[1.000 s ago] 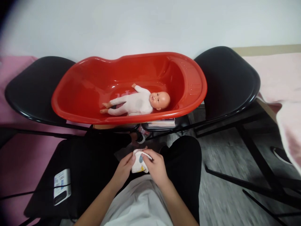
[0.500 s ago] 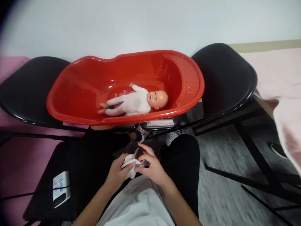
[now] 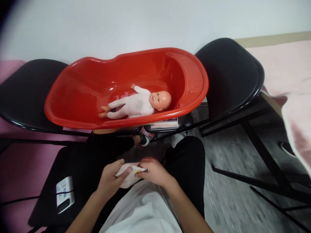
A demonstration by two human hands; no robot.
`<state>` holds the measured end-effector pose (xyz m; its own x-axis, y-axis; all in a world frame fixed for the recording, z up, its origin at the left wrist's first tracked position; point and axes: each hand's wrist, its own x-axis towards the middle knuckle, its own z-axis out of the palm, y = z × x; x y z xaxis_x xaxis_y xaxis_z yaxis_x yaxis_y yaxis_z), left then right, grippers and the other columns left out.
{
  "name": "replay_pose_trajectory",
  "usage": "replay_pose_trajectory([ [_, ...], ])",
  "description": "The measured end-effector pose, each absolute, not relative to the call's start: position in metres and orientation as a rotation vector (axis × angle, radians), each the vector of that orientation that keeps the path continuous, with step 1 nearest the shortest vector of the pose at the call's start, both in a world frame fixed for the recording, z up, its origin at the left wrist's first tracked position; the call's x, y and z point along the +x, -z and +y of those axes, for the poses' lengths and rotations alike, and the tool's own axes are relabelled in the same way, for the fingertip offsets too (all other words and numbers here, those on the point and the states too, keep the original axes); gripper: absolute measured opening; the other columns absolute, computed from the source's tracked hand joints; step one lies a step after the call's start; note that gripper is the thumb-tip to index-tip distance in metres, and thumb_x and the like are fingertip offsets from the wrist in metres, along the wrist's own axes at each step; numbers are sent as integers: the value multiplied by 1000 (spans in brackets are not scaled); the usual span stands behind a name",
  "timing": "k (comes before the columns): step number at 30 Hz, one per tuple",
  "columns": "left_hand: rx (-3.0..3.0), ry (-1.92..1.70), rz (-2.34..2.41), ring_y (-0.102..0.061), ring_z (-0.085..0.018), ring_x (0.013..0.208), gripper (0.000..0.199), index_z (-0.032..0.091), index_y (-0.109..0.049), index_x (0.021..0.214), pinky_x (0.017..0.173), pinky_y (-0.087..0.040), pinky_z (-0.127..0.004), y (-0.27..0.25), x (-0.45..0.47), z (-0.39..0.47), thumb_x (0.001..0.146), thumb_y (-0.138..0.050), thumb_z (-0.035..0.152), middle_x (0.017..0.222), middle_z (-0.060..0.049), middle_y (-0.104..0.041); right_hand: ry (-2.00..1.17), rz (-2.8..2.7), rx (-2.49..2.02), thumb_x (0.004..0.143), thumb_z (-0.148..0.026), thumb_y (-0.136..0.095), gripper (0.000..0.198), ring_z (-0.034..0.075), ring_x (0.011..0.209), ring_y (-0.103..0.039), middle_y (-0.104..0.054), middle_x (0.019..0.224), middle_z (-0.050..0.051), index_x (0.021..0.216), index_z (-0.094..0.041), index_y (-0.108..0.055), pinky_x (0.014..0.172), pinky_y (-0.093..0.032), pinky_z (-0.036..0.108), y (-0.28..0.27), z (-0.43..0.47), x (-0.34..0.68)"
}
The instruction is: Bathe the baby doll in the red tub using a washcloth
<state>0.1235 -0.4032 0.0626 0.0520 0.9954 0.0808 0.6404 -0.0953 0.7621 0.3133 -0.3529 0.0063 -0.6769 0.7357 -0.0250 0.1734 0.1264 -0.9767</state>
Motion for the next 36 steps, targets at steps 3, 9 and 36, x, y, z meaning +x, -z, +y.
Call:
replay_pose_trajectory([
  [3,1557,-889,1860,-39,-8,51,40,17,-42,58,50,-30,-20,-67,111,-400,90,-55,38,57,3,-40,-1722,-1914,-1013,82,-40,-70,33,10,64,-50,-52,69,-3,63,-16,-59,57,-38,20,-5,-352,323],
  [9,1458,-886,2051,-42,-10,56,35,18,-49,65,53,-34,-20,-61,96,-401,89,-55,43,62,3,-45,-1748,-1610,-1146,81,-42,-70,27,13,73,-53,-55,77,0,76,-15,-68,64,-42,22,3,-350,344],
  [36,1543,-1014,1891,-57,-13,76,12,19,-64,93,70,-44,-22,-72,103,-398,91,-53,23,85,-1,-61,-1165,-2058,-1144,88,-41,-66,32,23,106,-55,-62,113,7,115,-25,-67,94,-46,39,14,-350,343],
])
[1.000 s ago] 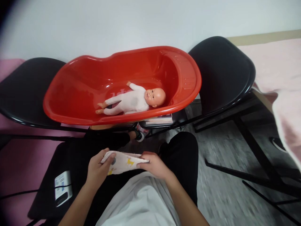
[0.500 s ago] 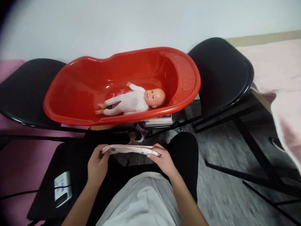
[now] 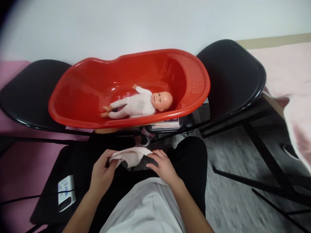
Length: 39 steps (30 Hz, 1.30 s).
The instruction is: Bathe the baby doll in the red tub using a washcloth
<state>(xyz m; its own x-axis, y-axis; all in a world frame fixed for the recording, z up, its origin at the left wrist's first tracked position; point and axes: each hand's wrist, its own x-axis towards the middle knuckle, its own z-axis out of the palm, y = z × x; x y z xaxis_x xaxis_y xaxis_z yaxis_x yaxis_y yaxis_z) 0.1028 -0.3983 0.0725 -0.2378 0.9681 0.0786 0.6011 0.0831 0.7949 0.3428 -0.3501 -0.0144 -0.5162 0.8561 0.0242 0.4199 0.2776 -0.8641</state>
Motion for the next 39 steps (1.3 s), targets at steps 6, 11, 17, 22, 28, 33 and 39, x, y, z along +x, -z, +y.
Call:
replay_pose_trajectory([
  [6,1824,-1001,1759,-58,-13,84,14,19,-62,98,73,-46,-22,-84,110,-395,92,-51,13,94,-3,-59,-1194,-2145,-1080,86,-39,-69,27,23,103,-57,-64,111,6,109,-25,-67,94,-45,40,17,-363,319],
  [11,1837,-1024,1740,-58,-13,85,16,18,-61,97,73,-47,-23,-86,113,-395,88,-52,7,95,-4,-58,-1255,-1907,-1097,81,-25,-72,21,24,128,-48,-48,140,9,99,-22,-62,106,-41,41,9,-368,305],
  [17,1838,-1018,1698,-58,-13,88,20,18,-62,98,74,-48,-23,-91,115,-394,87,-53,4,97,-3,-57,-1313,-1839,-983,79,-24,-75,34,23,134,-46,-40,150,9,110,-24,-60,110,-37,41,-3,-360,291],
  [22,1792,-1032,1683,-58,-11,87,23,20,-63,99,73,-47,-21,-93,113,-396,87,-54,3,96,-2,-57,-1280,-1779,-993,88,-21,-64,8,18,116,-58,-62,122,6,96,-23,-65,101,-44,34,5,-360,286],
  [28,1624,-1146,1657,-58,-9,82,15,21,-63,94,67,-45,-19,-88,106,-396,89,-56,8,95,0,-57,-1286,-1812,-1152,85,-16,-62,6,15,84,-59,-63,88,1,88,-20,-63,80,-45,27,21,-363,290],
  [33,1541,-1149,1687,-58,-10,82,10,21,-63,91,66,-43,-19,-83,95,-395,89,-58,12,96,1,-58,-1335,-1752,-1189,73,-8,-57,14,11,70,-51,-53,74,-3,71,-19,-48,68,-39,21,33,-365,294],
  [39,1491,-1111,1765,-57,-10,81,7,21,-63,88,69,-42,-21,-74,84,-394,86,-61,14,95,1,-59,-1320,-1767,-1338,67,-9,-52,21,8,57,-37,-38,60,-7,62,-19,-35,54,-25,20,39,-366,297],
])
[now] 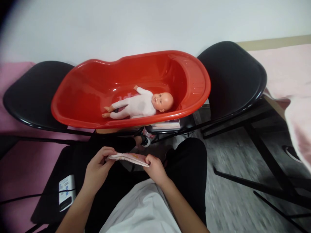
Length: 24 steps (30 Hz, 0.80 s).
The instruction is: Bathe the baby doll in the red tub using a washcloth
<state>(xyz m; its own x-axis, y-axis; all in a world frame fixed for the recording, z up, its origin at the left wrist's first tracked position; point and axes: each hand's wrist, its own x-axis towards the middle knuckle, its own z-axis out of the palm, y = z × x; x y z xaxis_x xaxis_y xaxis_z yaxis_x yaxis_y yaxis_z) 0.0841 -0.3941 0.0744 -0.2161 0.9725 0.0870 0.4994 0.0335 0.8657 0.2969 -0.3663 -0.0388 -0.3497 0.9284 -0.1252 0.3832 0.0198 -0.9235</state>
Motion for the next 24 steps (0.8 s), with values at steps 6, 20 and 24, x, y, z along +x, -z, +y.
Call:
replay_pose_trajectory([
  [6,1470,-1072,1796,-57,-12,85,10,19,-59,80,76,-42,-23,-61,74,-392,83,-56,10,93,1,-58,-1292,-1789,-1428,69,-13,-53,24,7,52,-34,-35,53,-7,57,-19,-33,50,-22,21,38,-368,302],
  [20,1779,-670,1964,-54,-19,95,31,20,-61,100,85,-44,-31,-7,62,-401,81,-44,3,98,-5,-57,-1112,-1943,-1341,68,2,-41,22,11,62,-43,-45,71,-2,68,-20,-38,57,-29,21,33,-370,309],
  [24,1894,32,1966,-52,-25,105,52,23,-66,112,90,-41,-41,8,73,-405,76,-40,-4,109,-9,-59,-1182,-1989,-1265,66,3,-40,23,11,64,-46,-51,74,-1,70,-20,-42,60,-31,21,27,-374,305],
])
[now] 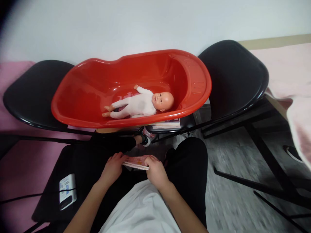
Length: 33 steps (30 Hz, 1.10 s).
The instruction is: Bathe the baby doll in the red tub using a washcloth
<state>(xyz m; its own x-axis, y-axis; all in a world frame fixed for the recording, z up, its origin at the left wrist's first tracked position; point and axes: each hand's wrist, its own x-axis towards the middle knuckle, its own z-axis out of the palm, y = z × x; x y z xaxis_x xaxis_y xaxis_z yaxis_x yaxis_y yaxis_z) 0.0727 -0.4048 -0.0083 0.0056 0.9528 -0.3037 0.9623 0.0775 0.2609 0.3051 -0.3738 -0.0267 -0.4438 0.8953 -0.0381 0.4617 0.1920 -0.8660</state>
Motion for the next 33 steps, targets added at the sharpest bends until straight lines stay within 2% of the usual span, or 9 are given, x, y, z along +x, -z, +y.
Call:
replay_pose_trajectory([
  [4,1824,55,1635,-48,-27,119,61,25,-53,133,96,-39,-38,15,108,-406,75,-56,7,130,-9,-53,-1286,-1994,-1238,68,2,-43,21,11,65,-48,-53,70,-2,70,-20,-43,61,-31,22,26,-377,301],
  [7,1770,-90,1455,-54,-23,107,41,20,-57,116,89,-42,-31,20,134,-405,75,-65,21,117,-7,-58,-1365,-1984,-1264,69,0,-45,20,11,62,-47,-53,68,-3,69,-20,-42,59,-30,21,25,-377,300],
  [10,1727,-116,1636,-58,-20,88,9,17,-56,92,74,-40,-29,28,146,-403,86,-56,24,96,-6,-62,-1389,-1987,-1250,71,-1,-46,19,10,64,-48,-53,70,-2,68,-20,-41,60,-30,21,22,-376,302],
  [11,1728,-100,1696,-58,-20,83,7,17,-55,88,72,-38,-29,30,146,-402,89,-52,23,91,-5,-62,-1393,-1991,-1240,73,-2,-45,19,10,64,-48,-54,72,-2,68,-19,-41,60,-30,21,22,-376,303],
  [16,1913,94,1847,-61,-25,85,22,16,-59,85,77,-36,-36,30,135,-397,97,-45,28,86,-8,-66,-1323,-2070,-1273,72,0,-43,20,10,64,-49,-57,73,-3,71,-19,-49,60,-29,22,22,-374,309],
  [21,2048,179,1833,-62,-29,89,14,14,-61,88,79,-35,-39,22,124,-397,92,-55,26,85,-9,-67,-1204,-2206,-1223,62,5,-39,35,12,70,-52,-56,81,0,78,-20,-58,63,-33,22,16,-369,316],
  [26,2042,200,1715,-64,-28,87,29,15,-60,91,79,-36,-38,14,117,-397,89,-62,44,90,-10,-69,-1311,-1995,-1129,67,7,-38,48,14,88,-59,-59,89,1,85,-23,-70,78,-43,23,16,-366,324],
  [30,1962,230,1694,-66,-26,86,16,17,-63,97,79,-39,-35,11,113,-397,94,-52,29,94,-9,-71,-1368,-1894,-1164,73,5,-40,49,12,86,-61,-58,91,2,95,-24,-73,79,-46,23,18,-363,328],
  [33,1755,53,1773,-67,-24,90,22,20,-66,104,76,-42,-31,15,112,-396,94,-47,24,97,-8,-72,-1280,-1984,-1301,79,0,-44,41,14,89,-61,-58,98,4,101,-22,-71,84,-47,24,18,-358,330],
])
